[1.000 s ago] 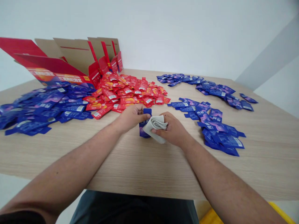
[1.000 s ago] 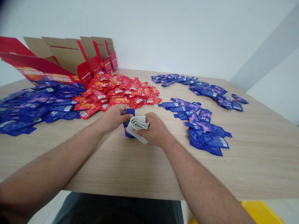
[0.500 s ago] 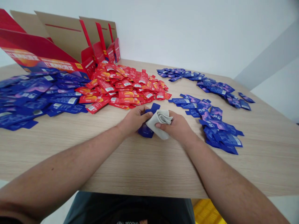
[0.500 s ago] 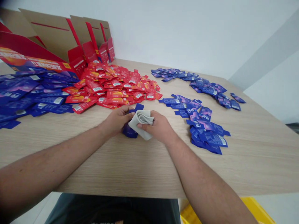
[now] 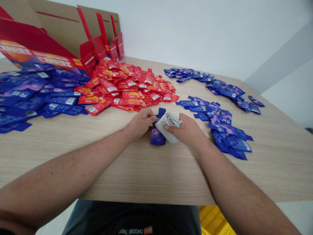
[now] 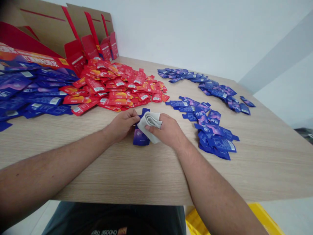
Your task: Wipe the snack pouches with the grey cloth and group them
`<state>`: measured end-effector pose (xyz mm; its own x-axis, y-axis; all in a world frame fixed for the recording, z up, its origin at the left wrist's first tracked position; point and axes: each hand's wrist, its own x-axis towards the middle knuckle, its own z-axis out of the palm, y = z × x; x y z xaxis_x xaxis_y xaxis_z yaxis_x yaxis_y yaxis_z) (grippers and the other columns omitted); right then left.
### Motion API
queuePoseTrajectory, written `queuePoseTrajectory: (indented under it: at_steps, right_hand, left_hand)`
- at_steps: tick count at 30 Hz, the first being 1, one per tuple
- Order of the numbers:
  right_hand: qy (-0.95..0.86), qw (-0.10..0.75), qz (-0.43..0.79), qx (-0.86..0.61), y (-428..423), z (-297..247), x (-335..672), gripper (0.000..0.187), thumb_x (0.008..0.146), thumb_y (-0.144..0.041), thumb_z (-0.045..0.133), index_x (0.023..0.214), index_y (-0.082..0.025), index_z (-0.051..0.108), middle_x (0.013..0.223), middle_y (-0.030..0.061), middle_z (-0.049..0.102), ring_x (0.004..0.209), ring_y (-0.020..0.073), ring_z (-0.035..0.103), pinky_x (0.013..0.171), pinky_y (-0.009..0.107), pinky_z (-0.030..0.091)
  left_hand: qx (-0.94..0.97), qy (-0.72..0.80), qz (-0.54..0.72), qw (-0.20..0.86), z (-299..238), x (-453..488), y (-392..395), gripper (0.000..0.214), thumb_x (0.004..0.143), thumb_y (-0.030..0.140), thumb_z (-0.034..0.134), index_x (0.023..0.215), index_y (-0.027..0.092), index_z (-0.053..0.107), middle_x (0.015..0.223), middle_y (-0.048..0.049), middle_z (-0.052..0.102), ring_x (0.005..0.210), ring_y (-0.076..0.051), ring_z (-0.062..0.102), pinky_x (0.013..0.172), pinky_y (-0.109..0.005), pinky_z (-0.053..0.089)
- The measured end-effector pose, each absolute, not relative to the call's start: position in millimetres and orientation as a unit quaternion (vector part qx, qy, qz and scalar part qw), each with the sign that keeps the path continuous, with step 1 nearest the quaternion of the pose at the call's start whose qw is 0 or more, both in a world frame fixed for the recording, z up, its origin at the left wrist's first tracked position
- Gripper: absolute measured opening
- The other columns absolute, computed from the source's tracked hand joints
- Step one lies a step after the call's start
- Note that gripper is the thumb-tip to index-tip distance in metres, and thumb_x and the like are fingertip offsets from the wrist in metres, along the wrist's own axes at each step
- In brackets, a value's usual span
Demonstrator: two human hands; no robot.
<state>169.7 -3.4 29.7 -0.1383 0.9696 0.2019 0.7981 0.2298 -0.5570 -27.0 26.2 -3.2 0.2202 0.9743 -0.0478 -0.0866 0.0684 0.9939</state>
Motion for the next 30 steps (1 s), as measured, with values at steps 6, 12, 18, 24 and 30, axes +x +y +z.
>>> queuePoseTrajectory:
  at_steps: [6, 12, 18, 24, 30]
  right_hand:
    - [-0.738, 0.271, 0.172, -0.593, -8, 30, 164, 0.033, 0.085, -0.048, 0.065, 0.103, -0.02, 0.071, 0.097, 0.0079, 0.073, 0.088, 0.0249, 0.067, 0.076, 0.035, 0.048]
    - [-0.731, 0.257, 0.146, -0.615, -10, 30, 162, 0.034, 0.085, -0.048, 0.064, 0.103, -0.019, 0.07, 0.098, 0.0096, 0.073, 0.089, 0.0261, 0.066, 0.074, 0.036, 0.047]
    - [-0.738, 0.249, 0.14, -0.612, -8, 30, 163, 0.034, 0.085, -0.049, 0.064, 0.101, -0.019, 0.069, 0.095, 0.0087, 0.072, 0.086, 0.0255, 0.065, 0.073, 0.035, 0.047]
    - [-0.774, 0.184, 0.16, -0.584, -13, 31, 158, 0.04, 0.084, -0.051, 0.067, 0.105, -0.018, 0.069, 0.097, 0.0097, 0.071, 0.087, 0.0252, 0.065, 0.074, 0.035, 0.046]
    - [-0.805, 0.176, 0.15, -0.546, -17, 31, 152, 0.036, 0.084, -0.047, 0.068, 0.103, -0.017, 0.068, 0.097, 0.009, 0.07, 0.09, 0.0248, 0.064, 0.076, 0.034, 0.045]
  left_hand:
    - [0.545, 0.397, 0.437, 0.595, -4, -28, 26, 0.016, 0.074, 0.018, 0.062, 0.068, 0.02, 0.047, 0.058, 0.0051, 0.046, 0.053, -0.01, 0.041, 0.051, -0.023, 0.033]
    - [0.551, 0.395, 0.447, 0.583, -5, -29, 28, 0.015, 0.075, 0.022, 0.064, 0.068, 0.019, 0.051, 0.061, 0.0033, 0.048, 0.057, -0.011, 0.044, 0.053, -0.023, 0.033]
    - [0.554, 0.404, 0.439, 0.581, -3, -28, 27, 0.014, 0.075, 0.02, 0.063, 0.068, 0.019, 0.051, 0.061, 0.004, 0.047, 0.055, -0.01, 0.042, 0.052, -0.023, 0.032]
    - [0.574, 0.416, 0.432, 0.557, -6, -27, 29, 0.015, 0.076, 0.022, 0.065, 0.07, 0.02, 0.051, 0.062, 0.0035, 0.05, 0.055, -0.011, 0.042, 0.051, -0.023, 0.032]
    - [0.602, 0.445, 0.433, 0.503, -4, -27, 29, 0.014, 0.077, 0.022, 0.063, 0.069, 0.02, 0.052, 0.063, 0.0031, 0.049, 0.058, -0.012, 0.042, 0.053, -0.024, 0.034]
